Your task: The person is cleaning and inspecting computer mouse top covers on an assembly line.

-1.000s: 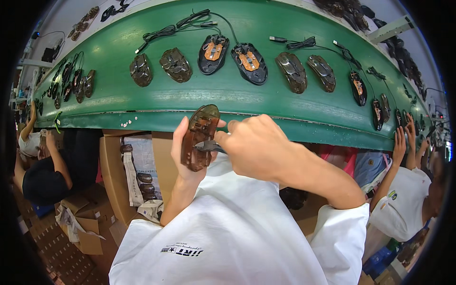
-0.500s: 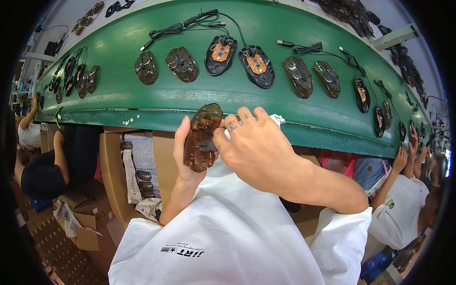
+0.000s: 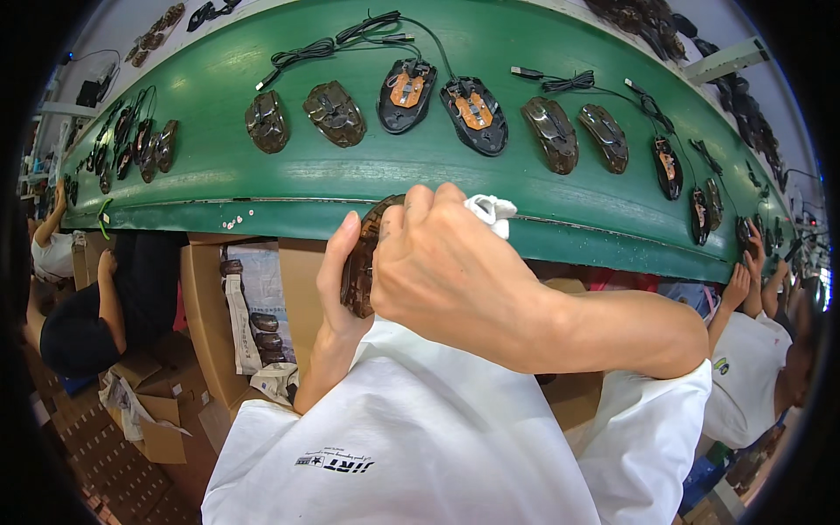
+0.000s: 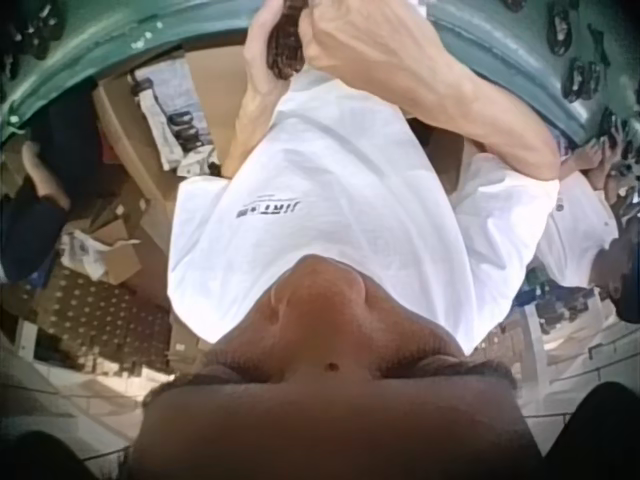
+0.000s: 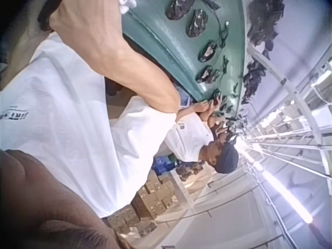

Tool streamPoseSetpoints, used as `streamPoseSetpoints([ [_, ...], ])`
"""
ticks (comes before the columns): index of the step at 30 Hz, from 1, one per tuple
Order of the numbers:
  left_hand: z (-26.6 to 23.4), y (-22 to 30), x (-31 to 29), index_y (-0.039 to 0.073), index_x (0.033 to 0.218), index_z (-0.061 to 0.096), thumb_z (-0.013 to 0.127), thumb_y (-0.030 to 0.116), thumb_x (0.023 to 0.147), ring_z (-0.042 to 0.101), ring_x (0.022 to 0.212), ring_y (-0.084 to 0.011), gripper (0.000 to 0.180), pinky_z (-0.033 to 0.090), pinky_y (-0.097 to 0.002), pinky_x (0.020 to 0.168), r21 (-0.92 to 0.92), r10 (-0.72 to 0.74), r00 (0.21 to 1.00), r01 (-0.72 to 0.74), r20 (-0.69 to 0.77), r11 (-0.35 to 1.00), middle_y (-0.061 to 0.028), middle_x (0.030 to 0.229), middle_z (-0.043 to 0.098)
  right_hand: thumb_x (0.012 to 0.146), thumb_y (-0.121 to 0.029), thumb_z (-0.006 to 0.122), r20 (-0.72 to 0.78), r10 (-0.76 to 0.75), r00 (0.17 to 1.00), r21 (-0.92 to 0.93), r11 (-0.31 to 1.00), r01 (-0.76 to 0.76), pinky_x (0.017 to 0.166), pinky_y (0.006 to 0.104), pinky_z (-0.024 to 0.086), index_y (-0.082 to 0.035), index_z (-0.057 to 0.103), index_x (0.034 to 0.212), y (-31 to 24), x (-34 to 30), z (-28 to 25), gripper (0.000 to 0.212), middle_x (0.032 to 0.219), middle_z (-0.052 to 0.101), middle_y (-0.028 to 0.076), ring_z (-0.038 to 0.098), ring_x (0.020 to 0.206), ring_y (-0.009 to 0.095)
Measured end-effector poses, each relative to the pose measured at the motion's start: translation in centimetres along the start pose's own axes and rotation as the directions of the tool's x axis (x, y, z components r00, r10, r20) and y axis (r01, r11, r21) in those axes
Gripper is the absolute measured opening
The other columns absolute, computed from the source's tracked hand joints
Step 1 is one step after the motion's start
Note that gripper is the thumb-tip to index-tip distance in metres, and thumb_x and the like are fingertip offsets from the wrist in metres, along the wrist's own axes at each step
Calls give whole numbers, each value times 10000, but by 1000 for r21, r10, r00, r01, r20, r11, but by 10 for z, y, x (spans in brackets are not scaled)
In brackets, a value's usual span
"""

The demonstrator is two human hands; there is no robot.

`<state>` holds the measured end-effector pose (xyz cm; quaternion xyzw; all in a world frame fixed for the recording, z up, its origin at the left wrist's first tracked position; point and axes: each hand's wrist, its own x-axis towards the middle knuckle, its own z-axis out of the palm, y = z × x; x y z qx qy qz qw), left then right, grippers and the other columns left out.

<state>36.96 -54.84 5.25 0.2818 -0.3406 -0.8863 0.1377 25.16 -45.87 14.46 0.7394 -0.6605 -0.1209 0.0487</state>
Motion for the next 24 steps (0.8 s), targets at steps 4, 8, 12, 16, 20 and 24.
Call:
streamPoseSetpoints([
  [4, 3, 4, -2, 5, 1004, 686, 391, 379, 1004, 514, 633, -63, 477, 382, -191, 540, 34, -14, 1000, 15, -27, 999, -26, 808, 672, 728, -85, 639, 26, -30, 999, -28, 999, 30, 484, 304, 297, -12, 592, 774, -5, -1, 0, 98, 650, 487, 89, 370, 559, 166],
  [8, 2, 5, -3, -2, 1029, 685, 391, 392, 1002, 509, 624, -61, 493, 377, -195, 530, 89, -19, 998, 24, -66, 996, -25, 786, 662, 727, -81, 639, 2, -14, 1000, -13, 1000, 14, 443, 310, 296, -8, 601, 793, -9, -3, 7, 106, 637, 487, 81, 372, 519, 160],
  [12, -2, 5, -4, -12, 1056, 682, 395, 420, 997, 506, 610, -60, 522, 369, -199, 519, 104, 16, 995, -6, -94, 995, -30, 768, 653, 725, -76, 640, -134, 53, 990, 76, 996, -43, 416, 325, 311, -10, 617, 824, -11, -7, 21, 121, 642, 495, 81, 388, 489, 171],
  [16, -6, 1, -5, -31, 1112, 664, 373, 476, 989, 515, 585, -74, 597, 361, -201, 506, -32, 2, 994, -5, -106, 999, -45, 763, 656, 728, -86, 648, -55, 189, 980, 415, 897, -149, 471, 337, 384, -30, 639, 882, -13, -12, 30, 164, 667, 515, 76, 453, 529, 198],
  [20, -10, 11, 0, -41, 1153, 642, 348, 501, 989, 520, 579, -87, 638, 368, -211, 517, -152, 6, 1000, -4, 14, 988, -54, 752, 650, 727, -61, 639, -119, 247, 962, 653, 749, -112, 512, 340, 386, 0, 627, 908, -7, -13, 34, 191, 720, 568, 121, 483, 582, 210],
  [24, -25, 15, 1, -41, 1194, 621, 324, 511, 991, 548, 615, -103, 658, 399, -224, 549, -241, 23, 982, 23, 185, 970, -77, 811, 666, 734, -68, 635, -166, 300, 940, 644, 754, -127, 589, 333, 389, -20, 621, 950, -12, -12, 30, 221, 793, 566, 110, 486, 663, 219],
])
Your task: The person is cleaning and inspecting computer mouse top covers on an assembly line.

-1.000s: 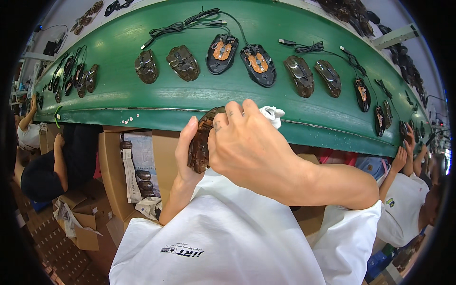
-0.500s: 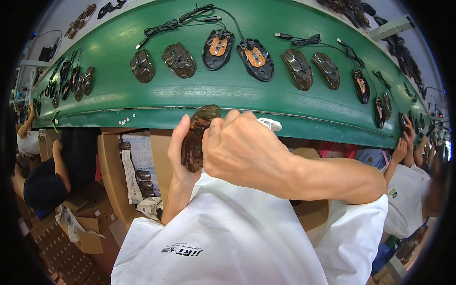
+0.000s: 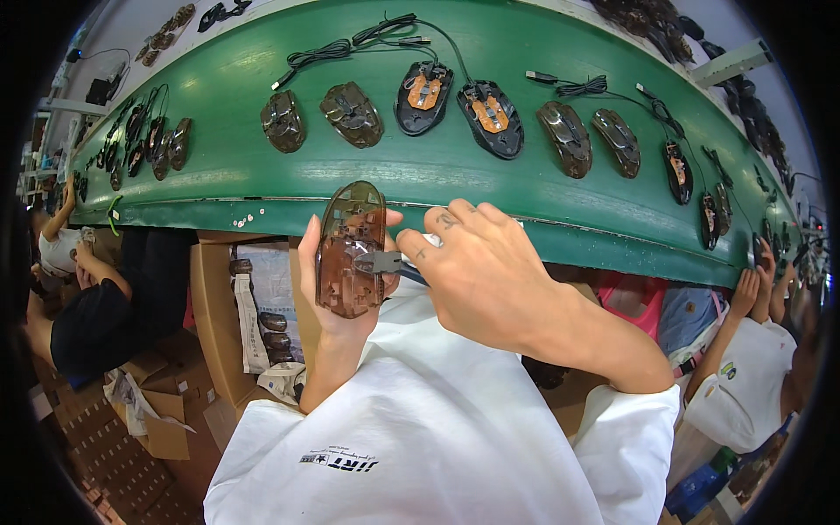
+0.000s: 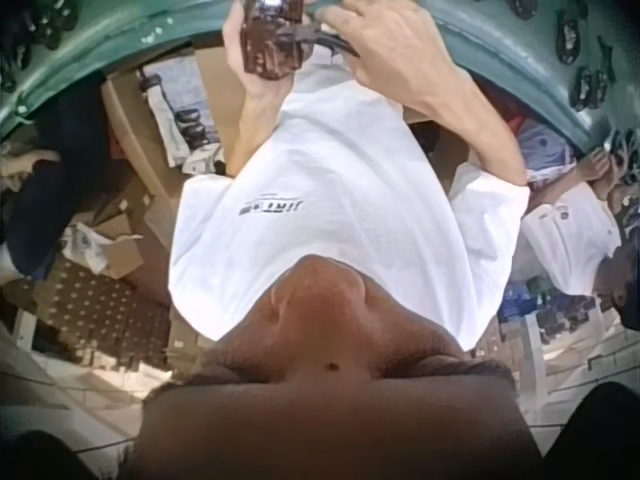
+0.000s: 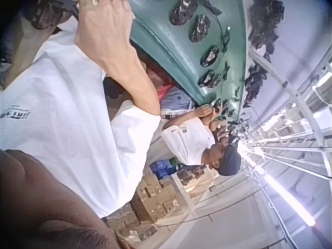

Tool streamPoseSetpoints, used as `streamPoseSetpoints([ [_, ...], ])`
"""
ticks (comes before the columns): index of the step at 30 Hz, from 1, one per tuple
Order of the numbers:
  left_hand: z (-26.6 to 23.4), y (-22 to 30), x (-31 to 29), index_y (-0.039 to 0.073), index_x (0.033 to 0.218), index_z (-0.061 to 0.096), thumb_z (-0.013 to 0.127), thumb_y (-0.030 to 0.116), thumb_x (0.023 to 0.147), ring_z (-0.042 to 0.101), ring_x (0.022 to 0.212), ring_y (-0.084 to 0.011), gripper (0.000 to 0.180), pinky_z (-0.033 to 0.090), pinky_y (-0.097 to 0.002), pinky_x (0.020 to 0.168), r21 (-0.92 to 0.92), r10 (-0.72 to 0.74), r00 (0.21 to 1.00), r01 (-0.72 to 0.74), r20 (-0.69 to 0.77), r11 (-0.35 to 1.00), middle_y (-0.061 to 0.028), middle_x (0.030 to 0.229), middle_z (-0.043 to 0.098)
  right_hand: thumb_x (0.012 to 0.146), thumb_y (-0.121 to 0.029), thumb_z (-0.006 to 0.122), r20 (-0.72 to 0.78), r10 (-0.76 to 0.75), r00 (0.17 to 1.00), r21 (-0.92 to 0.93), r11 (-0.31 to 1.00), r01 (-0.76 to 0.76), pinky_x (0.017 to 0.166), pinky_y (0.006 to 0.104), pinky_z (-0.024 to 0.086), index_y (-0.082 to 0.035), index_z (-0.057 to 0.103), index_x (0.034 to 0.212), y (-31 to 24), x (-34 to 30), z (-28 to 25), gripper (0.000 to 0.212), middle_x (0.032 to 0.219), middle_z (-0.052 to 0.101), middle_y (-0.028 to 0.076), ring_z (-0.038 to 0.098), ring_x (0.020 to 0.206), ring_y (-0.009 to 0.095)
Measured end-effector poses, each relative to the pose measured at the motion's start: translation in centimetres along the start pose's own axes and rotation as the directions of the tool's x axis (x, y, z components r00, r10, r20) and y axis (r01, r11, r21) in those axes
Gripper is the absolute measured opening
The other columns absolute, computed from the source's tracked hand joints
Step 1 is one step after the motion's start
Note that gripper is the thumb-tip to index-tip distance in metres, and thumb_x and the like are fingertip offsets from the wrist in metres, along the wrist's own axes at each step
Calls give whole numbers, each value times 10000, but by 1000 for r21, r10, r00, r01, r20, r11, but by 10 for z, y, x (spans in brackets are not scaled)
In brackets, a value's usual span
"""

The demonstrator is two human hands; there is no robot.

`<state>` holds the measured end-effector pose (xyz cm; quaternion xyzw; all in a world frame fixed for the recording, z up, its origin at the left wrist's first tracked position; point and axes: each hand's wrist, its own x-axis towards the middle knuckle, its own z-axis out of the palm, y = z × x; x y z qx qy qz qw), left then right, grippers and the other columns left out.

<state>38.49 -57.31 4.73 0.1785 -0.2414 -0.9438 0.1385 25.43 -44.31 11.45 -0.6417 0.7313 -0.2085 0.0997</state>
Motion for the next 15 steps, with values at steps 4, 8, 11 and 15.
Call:
streamPoseSetpoints([
  [4, 2, 0, -1, -35, 1227, 606, 308, 504, 996, 587, 689, -118, 657, 439, -241, 602, -25, 5, 999, -4, 45, 1000, -105, 920, 684, 742, -80, 630, -26, -9, 1000, -173, 985, 4, 653, 324, 383, -48, 614, 988, -6, 2, 1, 248, 859, 545, 88, 472, 728, 224],
  [8, 17, -4, -3, -26, 1246, 600, 306, 481, 1003, 621, 796, -129, 634, 476, -259, 674, 90, 79, 971, -60, -225, 994, -131, 1058, 687, 744, -75, 621, 26, -36, 999, -340, 940, 42, 652, 321, 361, -36, 601, 1002, -12, 6, 4, 262, 892, 542, 101, 449, 734, 227],
  [11, 14, -7, -2, -18, 1260, 597, 305, 462, 1007, 627, 877, -137, 617, 488, -268, 728, 166, 140, 976, -112, -166, 980, -137, 1151, 669, 744, -82, 622, 46, -49, 998, -399, 915, 64, 631, 321, 350, -22, 606, 976, -17, 10, 0, 240, 851, 534, 108, 432, 705, 225],
  [15, 11, -5, -3, -17, 1269, 594, 305, 445, 1010, 624, 910, -139, 604, 488, -274, 755, 159, 130, 987, -113, -99, 981, -139, 1175, 665, 740, -79, 623, 117, -58, 991, -433, 896, 103, 602, 323, 355, -9, 610, 946, -21, 15, -11, 218, 815, 530, 113, 424, 672, 219],
])
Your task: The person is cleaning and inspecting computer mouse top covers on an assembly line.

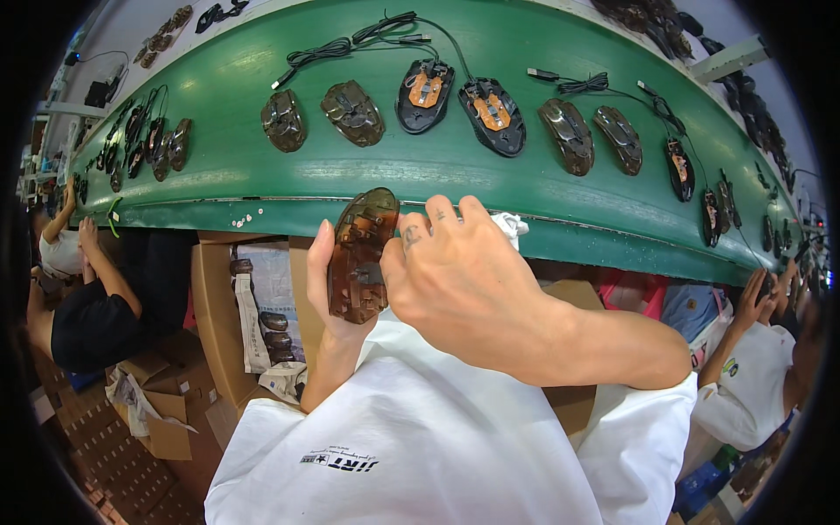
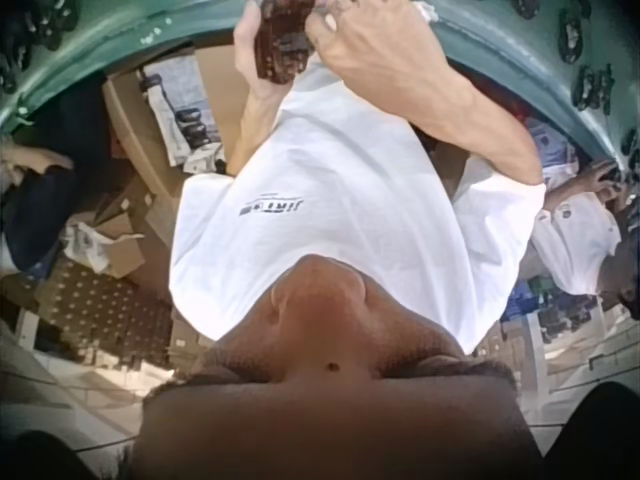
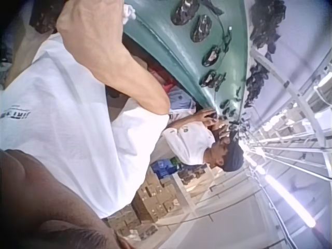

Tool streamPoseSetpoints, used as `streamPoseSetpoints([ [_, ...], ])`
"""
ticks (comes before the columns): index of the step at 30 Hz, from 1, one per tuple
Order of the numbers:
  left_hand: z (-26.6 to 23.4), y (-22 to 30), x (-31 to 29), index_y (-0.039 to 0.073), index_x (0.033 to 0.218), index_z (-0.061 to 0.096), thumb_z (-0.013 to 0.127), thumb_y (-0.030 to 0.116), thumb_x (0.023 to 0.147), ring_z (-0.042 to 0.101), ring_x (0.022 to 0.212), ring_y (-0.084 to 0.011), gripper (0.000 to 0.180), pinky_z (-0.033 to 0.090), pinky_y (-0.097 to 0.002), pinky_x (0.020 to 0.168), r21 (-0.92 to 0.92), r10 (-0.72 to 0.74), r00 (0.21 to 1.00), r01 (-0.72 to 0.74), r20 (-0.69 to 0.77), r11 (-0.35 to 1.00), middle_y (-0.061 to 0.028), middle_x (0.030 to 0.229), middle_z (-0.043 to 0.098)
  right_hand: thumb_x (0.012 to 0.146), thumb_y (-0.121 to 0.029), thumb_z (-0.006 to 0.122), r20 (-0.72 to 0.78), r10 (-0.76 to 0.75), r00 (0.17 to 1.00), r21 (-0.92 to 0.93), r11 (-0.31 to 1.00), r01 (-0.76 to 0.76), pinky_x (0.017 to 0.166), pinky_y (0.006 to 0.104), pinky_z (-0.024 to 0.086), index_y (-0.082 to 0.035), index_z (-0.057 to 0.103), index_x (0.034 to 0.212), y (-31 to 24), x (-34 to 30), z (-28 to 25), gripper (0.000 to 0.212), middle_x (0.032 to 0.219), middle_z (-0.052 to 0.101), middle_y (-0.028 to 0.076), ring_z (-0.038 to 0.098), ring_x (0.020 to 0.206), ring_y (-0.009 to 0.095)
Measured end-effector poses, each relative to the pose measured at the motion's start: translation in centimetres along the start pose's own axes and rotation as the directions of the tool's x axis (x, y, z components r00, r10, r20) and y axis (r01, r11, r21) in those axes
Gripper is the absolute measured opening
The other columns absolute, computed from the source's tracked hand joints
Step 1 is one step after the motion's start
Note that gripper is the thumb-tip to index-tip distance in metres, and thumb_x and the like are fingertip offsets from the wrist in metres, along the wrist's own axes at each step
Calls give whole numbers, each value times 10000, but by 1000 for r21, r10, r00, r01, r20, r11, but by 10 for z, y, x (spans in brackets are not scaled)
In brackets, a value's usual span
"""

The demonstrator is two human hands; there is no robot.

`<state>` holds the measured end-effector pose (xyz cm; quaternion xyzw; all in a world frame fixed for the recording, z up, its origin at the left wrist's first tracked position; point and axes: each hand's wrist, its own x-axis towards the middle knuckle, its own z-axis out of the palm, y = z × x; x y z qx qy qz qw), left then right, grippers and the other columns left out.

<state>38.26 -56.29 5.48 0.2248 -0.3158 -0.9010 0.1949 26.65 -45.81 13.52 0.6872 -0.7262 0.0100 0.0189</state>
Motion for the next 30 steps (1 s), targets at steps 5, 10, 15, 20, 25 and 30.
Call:
streamPoseSetpoints([
  [5, -6, 2, 2, -20, 1269, 594, 311, 439, 1009, 615, 881, -134, 598, 479, -271, 745, -11, -21, 999, 22, 50, 1000, -138, 1158, 671, 730, -68, 628, 46, -11, 999, 9, 1000, 10, 550, 320, 370, -8, 623, 930, 0, 1, 1, 209, 781, 535, 112, 419, 622, 203],
  [10, -7, 7, 7, -21, 1247, 603, 321, 460, 1002, 600, 775, -125, 608, 462, -257, 666, -17, -59, 998, 59, -21, 998, -138, 1136, 676, 720, -42, 645, -49, 78, 996, 125, 990, -71, 511, 313, 386, -22, 644, 959, -7, -2, 26, 240, 775, 555, 103, 432, 591, 188],
  [15, -22, 8, 13, -26, 1211, 614, 329, 494, 992, 566, 642, -119, 632, 421, -246, 549, -181, -135, 989, 143, 57, 973, -135, 1091, 687, 721, -10, 668, -170, 234, 957, 421, 896, -144, 514, 315, 409, -38, 660, 1000, -10, -5, 44, 280, 782, 570, 85, 473, 603, 186],
  [20, -37, 5, 21, -36, 1184, 618, 328, 524, 982, 534, 558, -119, 662, 370, -242, 469, -297, -117, 959, 194, 259, 935, -124, 994, 698, 740, 11, 679, -238, 455, 858, 762, 635, -125, 575, 341, 446, -44, 665, 1030, 8, -8, 63, 295, 798, 574, 67, 519, 633, 222],
  [25, -28, 10, 20, -42, 1176, 617, 323, 532, 979, 522, 535, -123, 675, 348, -240, 450, -231, -97, 967, 153, 236, 961, -110, 873, 690, 729, -17, 704, -184, 535, 825, 35, 842, -539, 661, 361, 473, -47, 658, 1055, 55, -20, 90, 331, 873, 621, 84, 559, 705, 272],
  [30, -32, 12, 13, -36, 1173, 621, 319, 522, 983, 524, 545, -122, 663, 350, -241, 459, -113, -58, 994, 69, 93, 991, -101, 810, 669, 711, -21, 720, -80, 472, 878, 247, 863, -441, 679, 361, 477, -47, 659, 1057, 37, -13, 40, 352, 869, 613, 86, 557, 733, 270],
])
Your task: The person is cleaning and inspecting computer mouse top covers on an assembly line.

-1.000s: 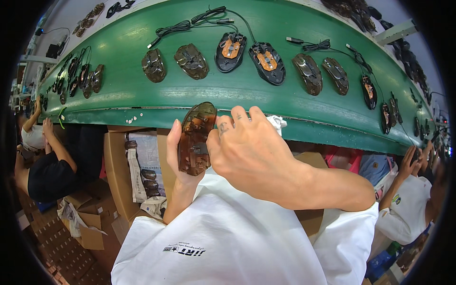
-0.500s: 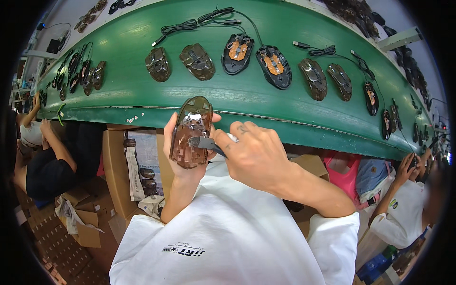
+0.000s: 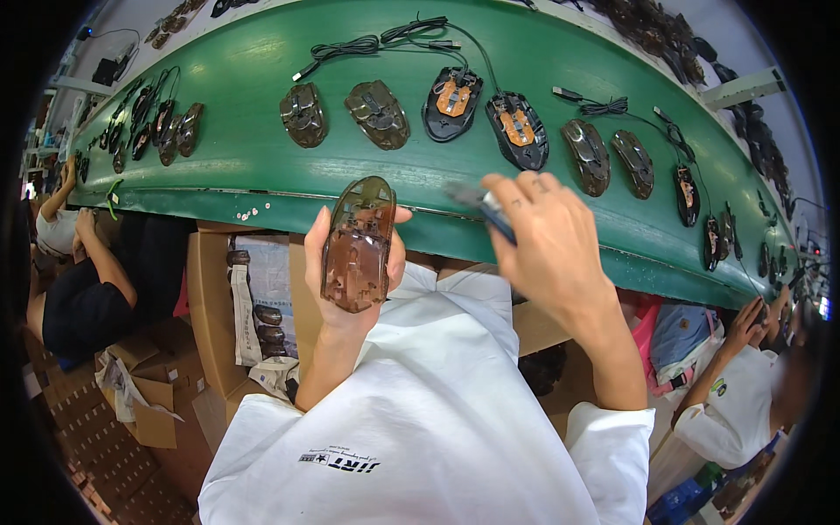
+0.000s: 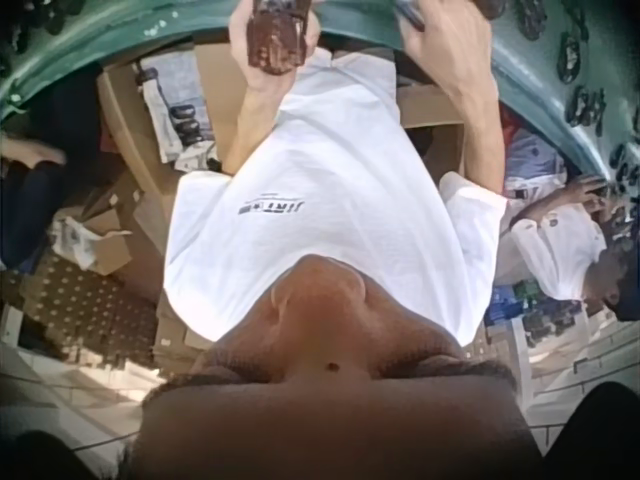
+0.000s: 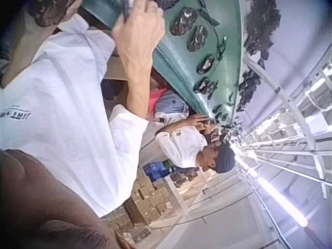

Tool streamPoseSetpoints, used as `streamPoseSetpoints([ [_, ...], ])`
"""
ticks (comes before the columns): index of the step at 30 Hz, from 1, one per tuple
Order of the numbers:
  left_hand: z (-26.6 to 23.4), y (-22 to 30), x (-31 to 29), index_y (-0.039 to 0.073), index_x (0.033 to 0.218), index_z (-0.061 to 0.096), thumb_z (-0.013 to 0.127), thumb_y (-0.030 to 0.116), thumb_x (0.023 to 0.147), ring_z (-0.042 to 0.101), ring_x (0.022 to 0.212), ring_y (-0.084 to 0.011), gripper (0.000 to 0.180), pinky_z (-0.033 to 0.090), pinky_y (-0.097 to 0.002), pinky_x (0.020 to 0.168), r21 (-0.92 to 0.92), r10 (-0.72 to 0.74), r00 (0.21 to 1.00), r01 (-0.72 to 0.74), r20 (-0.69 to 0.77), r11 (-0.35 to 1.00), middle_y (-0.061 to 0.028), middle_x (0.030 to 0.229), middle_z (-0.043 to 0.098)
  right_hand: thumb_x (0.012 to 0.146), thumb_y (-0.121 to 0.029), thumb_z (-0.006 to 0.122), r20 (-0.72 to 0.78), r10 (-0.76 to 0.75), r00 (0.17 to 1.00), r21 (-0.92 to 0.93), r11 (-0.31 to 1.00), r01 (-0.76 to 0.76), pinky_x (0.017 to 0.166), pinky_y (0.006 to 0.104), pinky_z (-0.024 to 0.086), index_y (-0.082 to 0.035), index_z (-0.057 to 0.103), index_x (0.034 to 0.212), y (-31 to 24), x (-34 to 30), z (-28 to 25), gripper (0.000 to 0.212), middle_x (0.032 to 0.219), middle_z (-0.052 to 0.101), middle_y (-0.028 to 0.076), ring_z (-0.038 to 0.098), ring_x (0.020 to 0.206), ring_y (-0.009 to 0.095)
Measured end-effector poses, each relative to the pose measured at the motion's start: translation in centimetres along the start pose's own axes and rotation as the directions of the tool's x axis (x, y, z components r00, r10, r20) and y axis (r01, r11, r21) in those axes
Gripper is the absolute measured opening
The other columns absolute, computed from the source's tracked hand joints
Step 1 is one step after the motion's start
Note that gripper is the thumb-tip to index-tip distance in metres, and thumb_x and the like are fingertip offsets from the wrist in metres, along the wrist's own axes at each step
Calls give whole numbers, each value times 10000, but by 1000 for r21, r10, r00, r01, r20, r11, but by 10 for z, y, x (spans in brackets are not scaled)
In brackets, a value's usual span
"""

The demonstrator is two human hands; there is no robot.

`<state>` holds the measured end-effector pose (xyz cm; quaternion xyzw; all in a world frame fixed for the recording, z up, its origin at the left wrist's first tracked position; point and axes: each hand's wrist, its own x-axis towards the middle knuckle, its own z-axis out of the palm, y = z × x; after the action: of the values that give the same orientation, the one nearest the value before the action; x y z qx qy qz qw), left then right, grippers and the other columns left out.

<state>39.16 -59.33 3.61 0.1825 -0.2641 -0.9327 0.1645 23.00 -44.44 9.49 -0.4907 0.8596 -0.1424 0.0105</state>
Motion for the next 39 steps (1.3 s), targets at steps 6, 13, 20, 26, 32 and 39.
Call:
streamPoseSetpoints([
  [6, -2, 2, 6, -26, 1153, 635, 318, 512, 989, 536, 585, -111, 646, 374, -244, 502, 157, 92, 994, -83, -52, 984, -101, 820, 659, 707, -6, 720, -33, -127, 991, 224, 966, 132, 695, 356, 475, -50, 658, 1061, -26, -3, -6, 362, 875, 616, 79, 564, 748, 262],
  [13, -26, 44, 26, -31, 1131, 638, 558, 334, 963, 546, 741, -145, 410, 444, -276, 709, 752, 615, 755, -265, -228, 604, -89, 870, 633, 704, -31, 710, -55, -123, 991, 228, 965, 133, 686, 347, 478, -66, 633, 1085, -24, -8, 11, 391, 887, 615, 74, 564, 753, 253],
  [20, -115, 105, 41, -29, 1125, 644, 666, 291, 913, 528, 790, -188, 385, 452, -310, 768, 975, 838, 505, -43, 209, -217, -91, 941, 627, 723, -5, 702, -87, 45, 995, 314, 949, -15, 705, 365, 479, -53, 642, 1077, -19, -9, 23, 363, 891, 614, 85, 570, 767, 267],
  [26, -157, 176, 23, -32, 1068, 653, 652, 391, 900, 567, 760, -282, 455, 477, -363, 766, 979, 864, 479, 188, -158, 75, -134, 911, 657, 729, -6, 693, -154, 72, 985, 271, 962, -28, 711, 373, 480, -48, 638, 1085, -24, -10, 63, 363, 892, 607, 88, 563, 761, 277],
  [32, -216, 251, 11, -41, 979, 630, 592, 572, 865, 631, 798, -401, 625, 498, -441, 795, 779, 897, 220, 599, -383, 186, -188, 900, 687, 719, -6, 688, -315, 58, 947, 212, 977, 11, 696, 387, 460, -53, 625, 1079, -28, -7, 106, 369, 877, 572, 92, 527, 745, 287],
  [39, -247, 340, 37, -73, 1118, 515, 489, 627, 870, 658, 897, -434, 742, 501, -495, 852, 596, 927, 164, 799, -337, 75, -289, 948, 675, 721, -8, 691, -407, 1, 913, 156, 985, 69, 680, 386, 446, -52, 614, 1057, -26, -6, 118, 348, 867, 563, 91, 508, 733, 283],
])
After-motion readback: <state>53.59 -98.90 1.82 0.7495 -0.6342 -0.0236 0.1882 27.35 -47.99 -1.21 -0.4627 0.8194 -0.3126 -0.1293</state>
